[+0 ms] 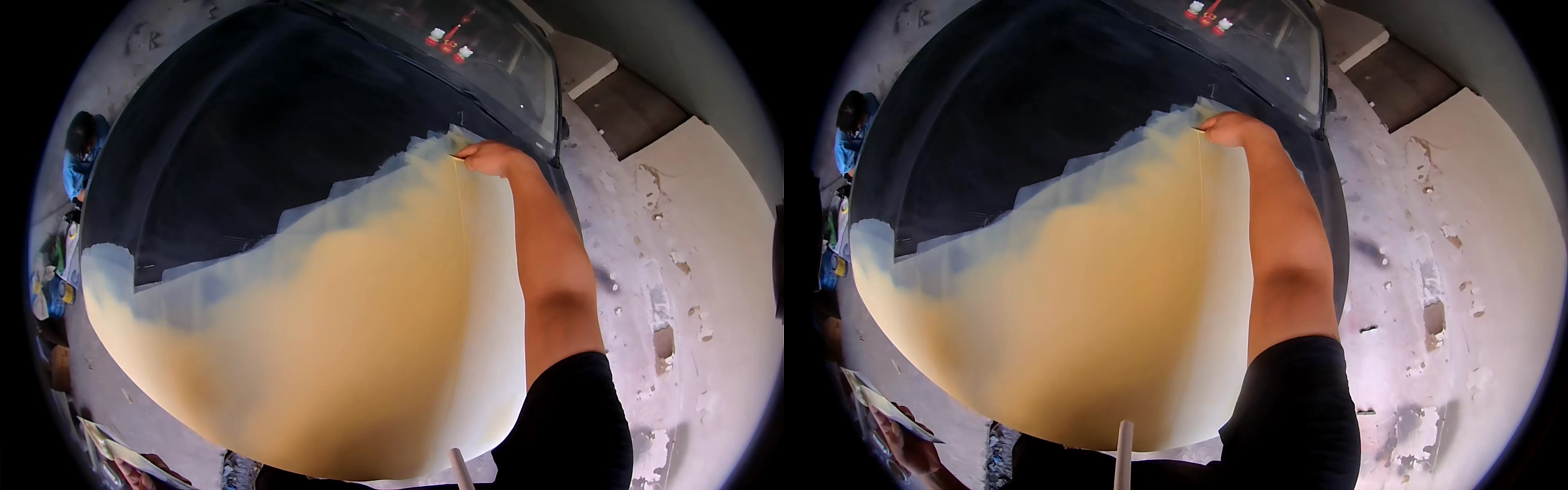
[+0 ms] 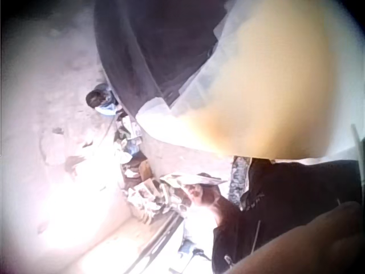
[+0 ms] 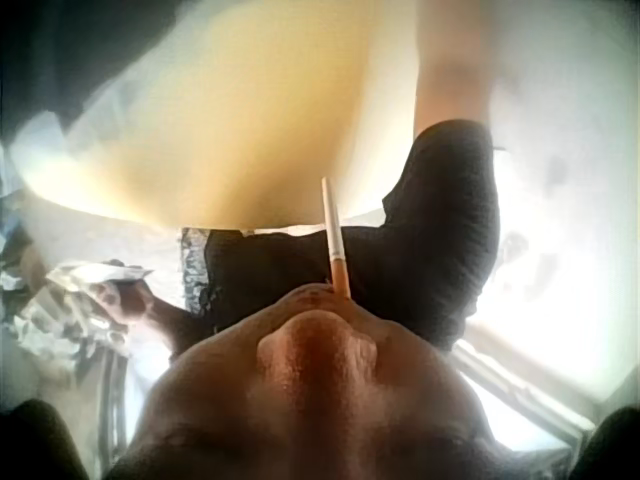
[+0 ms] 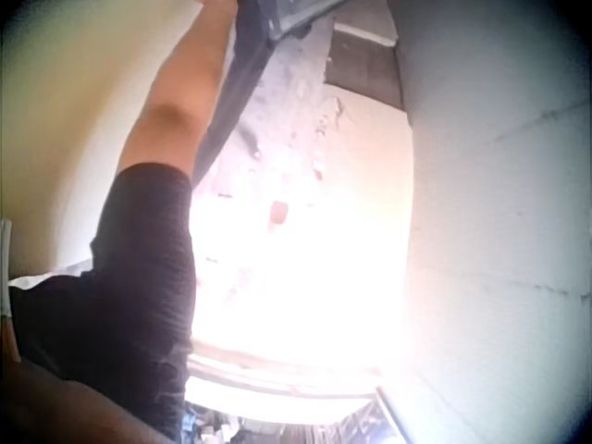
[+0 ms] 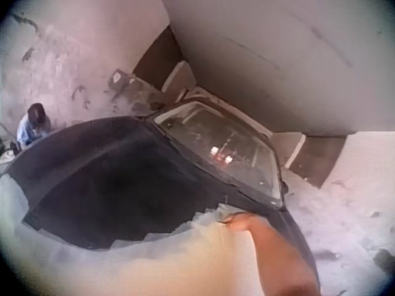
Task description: The person applies a beige body filler to the hood of a car using a putty knife and a sanding block. They repeatedly spread the filler across the surface and smooth it out. Another person is visible sitting nearby on the floor.
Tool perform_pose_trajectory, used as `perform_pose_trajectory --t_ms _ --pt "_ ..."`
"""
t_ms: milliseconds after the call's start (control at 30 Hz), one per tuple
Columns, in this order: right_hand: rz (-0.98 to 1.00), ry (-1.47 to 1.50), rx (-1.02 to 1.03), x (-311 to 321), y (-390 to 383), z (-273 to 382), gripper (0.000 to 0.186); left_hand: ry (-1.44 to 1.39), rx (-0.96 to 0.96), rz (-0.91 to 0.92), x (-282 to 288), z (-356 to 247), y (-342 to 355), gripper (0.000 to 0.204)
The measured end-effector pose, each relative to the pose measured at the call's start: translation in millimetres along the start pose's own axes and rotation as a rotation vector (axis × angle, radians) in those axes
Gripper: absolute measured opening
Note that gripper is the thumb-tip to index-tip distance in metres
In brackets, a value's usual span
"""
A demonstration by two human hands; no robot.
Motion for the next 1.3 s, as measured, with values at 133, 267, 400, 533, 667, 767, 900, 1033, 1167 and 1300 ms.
perform_pose_trajectory --t_ms 133,267,400,533,667,767,900,1033,1167,1300 --pt "-0.011 -0.043 0.025 -13.2 -22.4 2.2 0.046 -0.058 0.014 0.011 -7.6 1.3 -5.2 0.066" --pt "-0.008 -0.036 0.041 -27.3 -47.8 5.5 0.047 -0.082 0.044 0.057 -14.5 2.3 -12.6 0.067" --pt "-0.02 -0.046 0.009 -40.3 -80.6 12.8 0.049 -0.1 0.096 0.086 -28.0 3.5 -23.3 0.064" --pt "0.002 -0.038 0.007 -53.1 -109.5 18.2 0.051 -0.131 0.137 0.133 -42.0 5.3 -34.4 0.062" --pt "-0.007 -0.023 0.005 -71.3 -134.6 18.7 0.045 -0.143 0.164 0.144 -46.0 8.4 -44.8 0.061" --pt "0.003 -0.001 -0.012 -82.1 -162.3 23.5 0.048 -0.135 0.169 0.159 -40.1 8.9 -53.3 0.061" --pt "0.018 0.021 -0.02 -101.5 -187.5 22.8 0.051 -0.152 0.199 0.165 -45.5 10.6 -66.3 0.062" --pt "0.011 0.063 -0.046 -117.5 -215.7 26.7 0.05 -0.154 0.202 0.144 -41.3 12.5 -79.8 0.062" --pt "0.003 0.081 -0.077 -136.5 -238.6 27.3 0.051 -0.174 0.245 0.211 -57.3 14.1 -88.9 0.063" --pt "0.009 0.12 -0.122 -156.2 -260.0 27.3 0.052 -0.231 0.285 0.211 -66.5 16.0 -99.2 0.062"
Point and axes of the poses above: each hand's wrist, its own y-axis towards the middle knuckle, its own x-axis out of the back of the hand, z = x × y, the point moved 4 cm from there along y, towards the middle knuckle, and after that the axes turned 4 degrees about -x, right-handed, at the moved point
